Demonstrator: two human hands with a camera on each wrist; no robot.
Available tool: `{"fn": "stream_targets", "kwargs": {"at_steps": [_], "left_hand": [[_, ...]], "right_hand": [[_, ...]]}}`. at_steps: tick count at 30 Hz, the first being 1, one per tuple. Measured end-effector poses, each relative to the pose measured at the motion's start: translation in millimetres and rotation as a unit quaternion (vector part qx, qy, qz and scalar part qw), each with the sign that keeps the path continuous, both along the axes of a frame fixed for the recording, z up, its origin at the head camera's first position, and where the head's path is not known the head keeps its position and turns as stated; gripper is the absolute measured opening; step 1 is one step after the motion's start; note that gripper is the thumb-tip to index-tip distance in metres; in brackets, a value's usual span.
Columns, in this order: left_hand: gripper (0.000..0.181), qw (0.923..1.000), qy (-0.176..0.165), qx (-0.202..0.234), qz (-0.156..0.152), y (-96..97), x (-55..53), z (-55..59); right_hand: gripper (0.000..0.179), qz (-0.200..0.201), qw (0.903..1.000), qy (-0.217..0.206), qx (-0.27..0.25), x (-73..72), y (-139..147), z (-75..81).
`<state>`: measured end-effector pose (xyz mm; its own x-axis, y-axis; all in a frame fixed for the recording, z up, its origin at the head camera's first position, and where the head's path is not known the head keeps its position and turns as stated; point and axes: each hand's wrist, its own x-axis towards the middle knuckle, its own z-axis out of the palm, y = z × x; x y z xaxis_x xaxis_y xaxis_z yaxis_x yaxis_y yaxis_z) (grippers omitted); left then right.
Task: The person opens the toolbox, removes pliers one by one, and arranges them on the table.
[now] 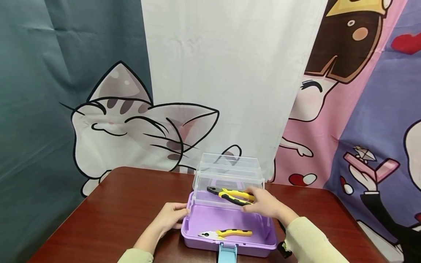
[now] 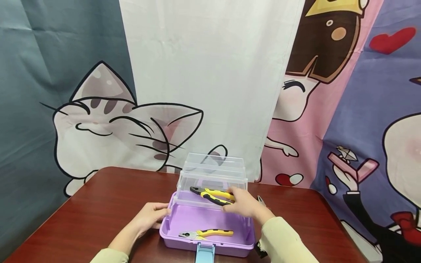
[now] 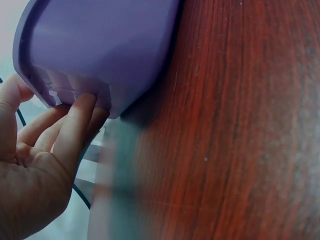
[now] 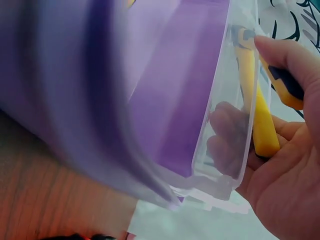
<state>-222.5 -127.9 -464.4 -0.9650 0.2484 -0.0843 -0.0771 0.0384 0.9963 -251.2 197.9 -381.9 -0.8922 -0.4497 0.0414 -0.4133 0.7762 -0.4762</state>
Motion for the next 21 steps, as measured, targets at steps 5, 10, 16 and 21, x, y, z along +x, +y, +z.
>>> {"fn": "stream_targets", "kwargs": {"at_steps": [5, 10, 16, 21], "left_hand": [[0.051, 1.0, 0.004, 0.0, -0.001, 0.2, 0.9, -0.2], [0.051, 1.0, 0.002, 0.002, 0.003, -0.4, 1.2, -0.2], [0.051, 1.0, -0.002, 0.007, 0.004, -0.9, 2.6, -0.2], [0.052, 1.0, -0.002, 0.005, 0.003, -0.4, 3.2, 0.3]], "right_hand": [[0.053, -0.01, 0.9999, 0.008, -0.01, 3.7, -1, -1.7], [0.061, -0.007, 0.9994, 0.012, -0.03, 7.2, -1, -4.6], [0.065, -0.014, 0.9979, 0.006, -0.064, 11.9, 3, -8.7], [0.064, -0.009, 0.9972, 0.032, -0.067, 15.5, 10, -11.3]]}}
